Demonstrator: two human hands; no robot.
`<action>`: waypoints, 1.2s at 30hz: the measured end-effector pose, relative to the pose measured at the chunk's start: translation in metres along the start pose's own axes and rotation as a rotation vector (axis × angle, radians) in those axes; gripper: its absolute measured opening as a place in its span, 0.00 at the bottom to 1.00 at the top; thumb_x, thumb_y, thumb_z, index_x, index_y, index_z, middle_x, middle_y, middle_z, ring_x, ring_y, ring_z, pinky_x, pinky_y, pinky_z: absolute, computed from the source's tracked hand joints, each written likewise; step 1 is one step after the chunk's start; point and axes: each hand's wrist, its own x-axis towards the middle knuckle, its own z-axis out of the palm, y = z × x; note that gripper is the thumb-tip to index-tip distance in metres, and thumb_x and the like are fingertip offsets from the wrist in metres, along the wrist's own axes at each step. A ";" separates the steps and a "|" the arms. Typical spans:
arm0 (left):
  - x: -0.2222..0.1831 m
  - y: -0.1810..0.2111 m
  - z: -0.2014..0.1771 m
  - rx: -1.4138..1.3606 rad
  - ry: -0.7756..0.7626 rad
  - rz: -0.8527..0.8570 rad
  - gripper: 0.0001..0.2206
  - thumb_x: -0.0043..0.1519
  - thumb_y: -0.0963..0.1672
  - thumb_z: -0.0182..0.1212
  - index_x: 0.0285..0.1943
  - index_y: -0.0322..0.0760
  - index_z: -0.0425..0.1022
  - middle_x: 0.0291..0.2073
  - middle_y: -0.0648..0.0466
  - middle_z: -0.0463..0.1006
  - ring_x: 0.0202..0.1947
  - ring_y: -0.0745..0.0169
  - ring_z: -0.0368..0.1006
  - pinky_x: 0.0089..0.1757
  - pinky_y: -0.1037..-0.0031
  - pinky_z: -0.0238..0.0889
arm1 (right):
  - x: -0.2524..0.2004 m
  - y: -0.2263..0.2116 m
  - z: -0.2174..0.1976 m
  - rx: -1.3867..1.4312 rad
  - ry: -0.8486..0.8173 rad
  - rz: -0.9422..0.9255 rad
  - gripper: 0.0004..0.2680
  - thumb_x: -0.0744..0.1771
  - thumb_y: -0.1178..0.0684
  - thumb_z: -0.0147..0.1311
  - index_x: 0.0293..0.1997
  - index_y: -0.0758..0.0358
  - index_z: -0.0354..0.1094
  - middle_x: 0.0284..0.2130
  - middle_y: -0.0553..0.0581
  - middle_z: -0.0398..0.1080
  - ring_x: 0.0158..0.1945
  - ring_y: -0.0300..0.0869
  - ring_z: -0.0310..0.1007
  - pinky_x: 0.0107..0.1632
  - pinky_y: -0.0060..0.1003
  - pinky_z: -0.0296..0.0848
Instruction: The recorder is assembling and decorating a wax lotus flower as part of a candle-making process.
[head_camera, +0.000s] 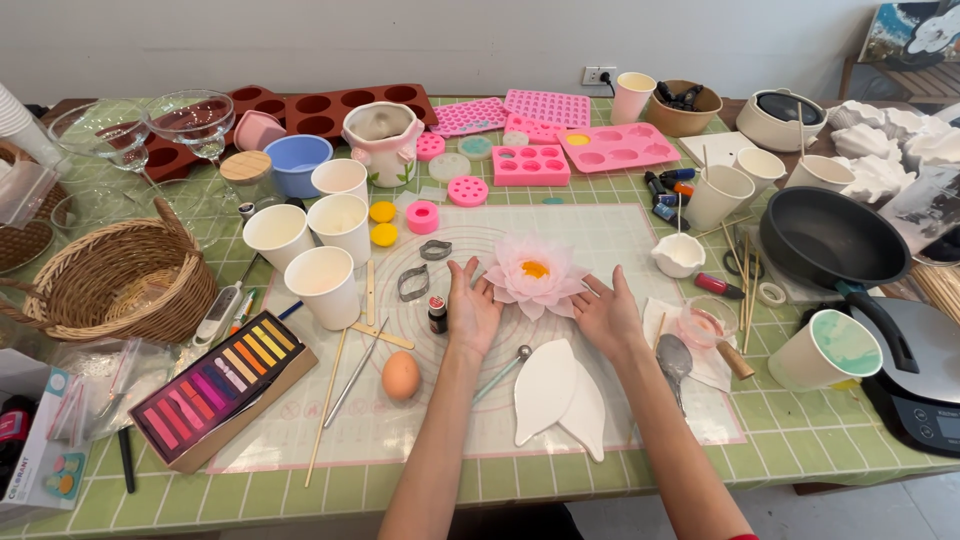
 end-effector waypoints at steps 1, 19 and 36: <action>-0.001 0.000 0.001 -0.001 0.001 0.001 0.44 0.61 0.64 0.46 0.80 0.41 0.41 0.74 0.40 0.53 0.73 0.48 0.52 0.67 0.53 0.44 | -0.001 0.000 0.002 -0.001 -0.001 0.001 0.32 0.71 0.32 0.31 0.74 0.75 0.37 0.66 0.74 0.56 0.72 0.57 0.56 0.72 0.48 0.56; -0.001 -0.004 0.003 0.036 -0.013 0.061 0.43 0.64 0.63 0.46 0.80 0.38 0.42 0.75 0.41 0.55 0.74 0.49 0.52 0.67 0.60 0.44 | 0.002 0.006 0.009 0.080 -0.104 -0.086 0.33 0.69 0.27 0.31 0.72 0.73 0.45 0.63 0.69 0.60 0.69 0.53 0.59 0.72 0.48 0.55; -0.009 -0.003 0.005 0.014 0.020 0.045 0.42 0.63 0.62 0.47 0.80 0.38 0.45 0.73 0.42 0.58 0.72 0.51 0.54 0.67 0.59 0.42 | 0.003 -0.003 -0.002 0.114 -0.106 0.011 0.36 0.70 0.28 0.31 0.76 0.75 0.33 0.66 0.75 0.57 0.72 0.60 0.55 0.72 0.51 0.54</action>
